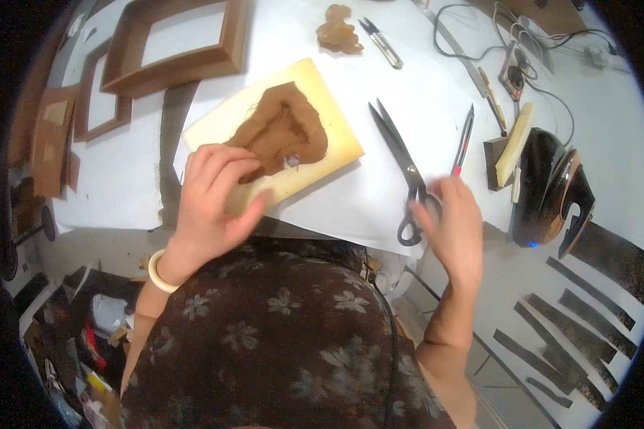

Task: The person uses a heated tool to emboss a design onto a piece of brown leather mounted on a foam pad. They then use scissors to trim the edges of the leather and a small hammer to refine the embossed details. Finally, they compare the finished piece to a reference template.

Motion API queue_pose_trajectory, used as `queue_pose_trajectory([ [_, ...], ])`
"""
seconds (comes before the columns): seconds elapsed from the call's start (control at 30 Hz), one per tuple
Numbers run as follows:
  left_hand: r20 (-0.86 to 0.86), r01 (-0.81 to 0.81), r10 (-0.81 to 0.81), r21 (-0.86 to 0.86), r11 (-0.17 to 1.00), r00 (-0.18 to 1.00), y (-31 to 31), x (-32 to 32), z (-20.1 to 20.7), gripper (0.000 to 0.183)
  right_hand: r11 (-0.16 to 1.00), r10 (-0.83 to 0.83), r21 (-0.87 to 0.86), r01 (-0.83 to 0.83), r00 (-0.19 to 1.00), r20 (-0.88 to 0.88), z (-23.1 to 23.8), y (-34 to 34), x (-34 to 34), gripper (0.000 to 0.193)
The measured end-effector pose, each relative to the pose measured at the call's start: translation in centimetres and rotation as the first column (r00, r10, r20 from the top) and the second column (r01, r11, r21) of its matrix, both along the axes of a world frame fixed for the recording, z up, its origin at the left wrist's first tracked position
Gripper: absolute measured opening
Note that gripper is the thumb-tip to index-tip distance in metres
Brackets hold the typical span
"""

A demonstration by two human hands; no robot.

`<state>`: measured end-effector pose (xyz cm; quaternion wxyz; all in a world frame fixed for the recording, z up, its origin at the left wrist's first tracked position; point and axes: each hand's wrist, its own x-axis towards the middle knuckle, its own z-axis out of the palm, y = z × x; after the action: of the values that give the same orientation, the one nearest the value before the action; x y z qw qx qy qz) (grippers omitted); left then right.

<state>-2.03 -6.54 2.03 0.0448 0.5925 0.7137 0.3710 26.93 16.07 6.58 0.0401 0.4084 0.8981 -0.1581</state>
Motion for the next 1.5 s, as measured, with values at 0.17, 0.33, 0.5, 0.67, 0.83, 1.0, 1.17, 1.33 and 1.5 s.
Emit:
queue_pose_trajectory([
  [0.17, 0.038, 0.079, -0.081, 0.056, 0.995, 0.996, 1.1, -2.7, 0.6, 0.023, 0.982, -0.093, -0.165, 0.090, 0.996, -0.008, -0.4, -2.8, 2.9, 0.045],
  [0.33, 0.092, 0.569, -0.573, 0.070, 0.820, 0.814, 6.4, -6.7, 1.6, 0.020, 0.983, -0.153, -0.114, 0.145, 0.986, -0.061, -2.5, -3.7, 3.5, 0.044],
  [0.5, 0.267, 0.780, -0.733, -0.215, 0.588, 0.626, 9.8, -7.9, 2.4, 0.017, 0.813, -0.415, -0.531, 0.238, 0.877, -0.243, 0.8, -3.6, 5.9, 0.032],
  [0.67, 0.319, 0.858, -0.800, -0.276, 0.434, 0.508, 12.5, -8.4, 1.7, 0.013, 0.789, -0.425, -0.599, 0.139, 0.827, -0.367, 4.3, -4.8, 9.0, 0.046],
  [0.83, 0.369, 0.885, -0.809, -0.281, 0.372, 0.458, 13.6, -8.4, 1.5, 0.012, 0.878, -0.247, -0.464, 0.115, 0.940, -0.235, 6.5, -7.5, 6.6, 0.050],
  [1.0, 0.349, 0.898, -0.829, -0.224, 0.379, 0.437, 14.0, -8.4, -0.3, 0.012, 0.946, -0.109, -0.323, 0.017, 0.956, -0.271, 6.5, -8.8, 5.1, 0.053],
  [1.17, 0.380, 0.888, -0.804, -0.230, 0.398, 0.458, 14.2, -8.4, -1.2, 0.010, 0.949, -0.130, -0.312, 0.047, 0.959, -0.251, 7.1, -9.4, 3.9, 0.050],
  [1.33, 0.382, 0.889, -0.803, -0.222, 0.401, 0.458, 14.1, -8.4, -1.4, 0.010, 0.963, -0.086, -0.269, 0.025, 0.972, -0.217, 7.3, -9.7, 2.8, 0.048],
  [1.5, 0.385, 0.884, -0.797, -0.239, 0.401, 0.465, 14.1, -8.2, -1.3, 0.010, 0.956, -0.150, -0.285, 0.077, 0.958, -0.245, 7.1, -10.1, 2.5, 0.046],
])
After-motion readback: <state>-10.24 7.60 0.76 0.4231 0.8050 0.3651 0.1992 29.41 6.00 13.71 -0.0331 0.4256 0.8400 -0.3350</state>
